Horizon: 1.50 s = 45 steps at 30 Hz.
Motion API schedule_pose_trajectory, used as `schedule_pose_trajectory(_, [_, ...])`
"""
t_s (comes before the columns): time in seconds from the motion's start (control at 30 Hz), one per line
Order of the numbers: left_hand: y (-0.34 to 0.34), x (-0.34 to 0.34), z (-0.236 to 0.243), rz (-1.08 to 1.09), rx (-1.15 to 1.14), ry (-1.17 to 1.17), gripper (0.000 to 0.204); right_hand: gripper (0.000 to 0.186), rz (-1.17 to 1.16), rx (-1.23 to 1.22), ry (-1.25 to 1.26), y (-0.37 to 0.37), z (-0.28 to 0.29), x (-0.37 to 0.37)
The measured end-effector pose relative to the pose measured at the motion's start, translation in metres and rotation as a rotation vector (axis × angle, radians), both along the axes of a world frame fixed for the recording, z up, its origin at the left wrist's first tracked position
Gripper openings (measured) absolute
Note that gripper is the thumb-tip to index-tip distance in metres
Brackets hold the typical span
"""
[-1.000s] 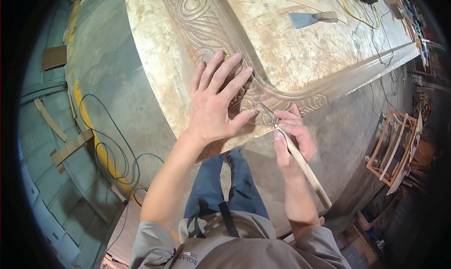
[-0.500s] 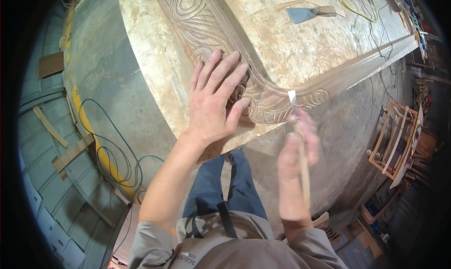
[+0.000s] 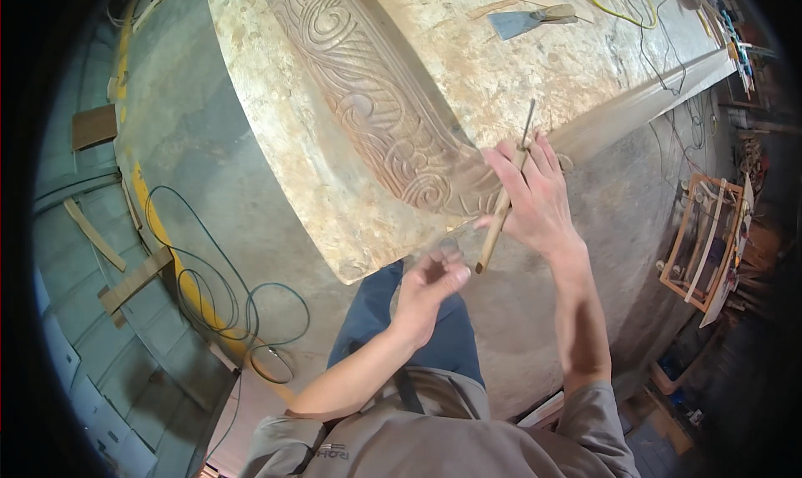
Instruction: The person carves decorative patterns into a curved wooden board using a power rotary tool and then refines the details with a carving knife. The person handles the board and turns it over on the workbench in a workshop.
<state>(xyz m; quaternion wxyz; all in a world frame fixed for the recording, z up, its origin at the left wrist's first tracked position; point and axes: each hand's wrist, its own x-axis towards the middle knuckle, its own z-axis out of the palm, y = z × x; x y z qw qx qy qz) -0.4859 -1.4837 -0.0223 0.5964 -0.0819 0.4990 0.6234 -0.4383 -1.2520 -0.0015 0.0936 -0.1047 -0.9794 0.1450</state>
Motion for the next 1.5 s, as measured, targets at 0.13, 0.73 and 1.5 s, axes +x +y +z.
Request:
schedule_pose_trajectory(0.13, [0.032, 0.006, -0.022, 0.406, 0.189, -0.375, 0.034, 0.093, 0.069, -0.060, 0.030, 0.007, -0.003, 0.026])
schedule_pose_trajectory(0.73, [0.085, 0.073, -0.021, 0.862, -0.128, 0.057, 0.023, 0.075, 0.320, -0.451, 0.207, 0.048, -0.011, 0.074])
schedule_pose_trajectory(1.5, [0.098, 0.102, 0.152, 0.804, 0.870, 0.451, 0.033, 0.018, 0.148, -1.046, 0.216, 0.046, 0.063, 0.057])
